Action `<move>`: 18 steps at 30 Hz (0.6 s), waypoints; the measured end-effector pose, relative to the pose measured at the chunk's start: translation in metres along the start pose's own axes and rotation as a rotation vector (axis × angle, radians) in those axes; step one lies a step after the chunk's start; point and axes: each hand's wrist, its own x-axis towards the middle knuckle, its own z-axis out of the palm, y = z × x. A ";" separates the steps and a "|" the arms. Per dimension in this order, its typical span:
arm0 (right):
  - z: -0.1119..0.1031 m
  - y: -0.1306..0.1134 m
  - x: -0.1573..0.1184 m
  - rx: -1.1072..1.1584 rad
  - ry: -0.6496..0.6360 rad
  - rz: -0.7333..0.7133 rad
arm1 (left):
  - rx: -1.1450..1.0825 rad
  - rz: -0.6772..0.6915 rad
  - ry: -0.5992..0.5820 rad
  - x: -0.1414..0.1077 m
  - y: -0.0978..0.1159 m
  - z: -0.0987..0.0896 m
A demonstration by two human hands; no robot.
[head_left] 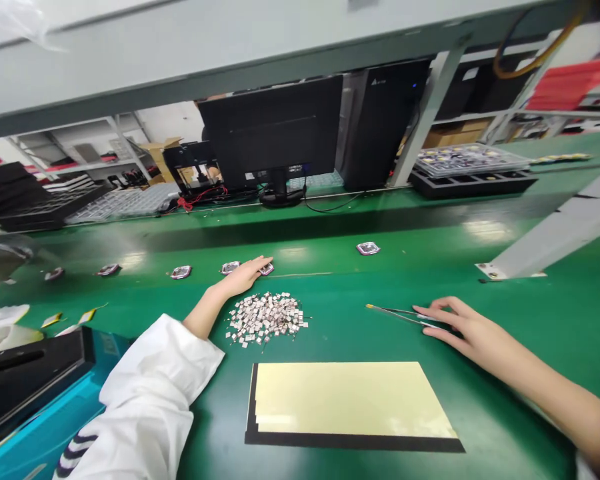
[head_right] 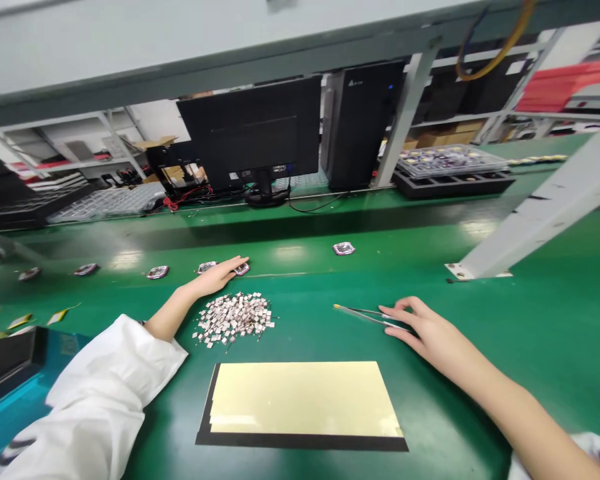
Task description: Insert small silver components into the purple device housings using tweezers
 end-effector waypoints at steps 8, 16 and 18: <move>-0.001 -0.036 0.010 -0.090 0.025 -0.017 | 0.022 -0.014 0.172 0.002 0.001 -0.002; -0.031 -0.067 0.016 0.177 0.233 -0.014 | 0.014 0.273 0.480 -0.035 0.124 -0.051; -0.054 -0.089 0.012 0.420 0.302 -0.062 | 0.002 0.361 0.532 -0.052 0.160 -0.057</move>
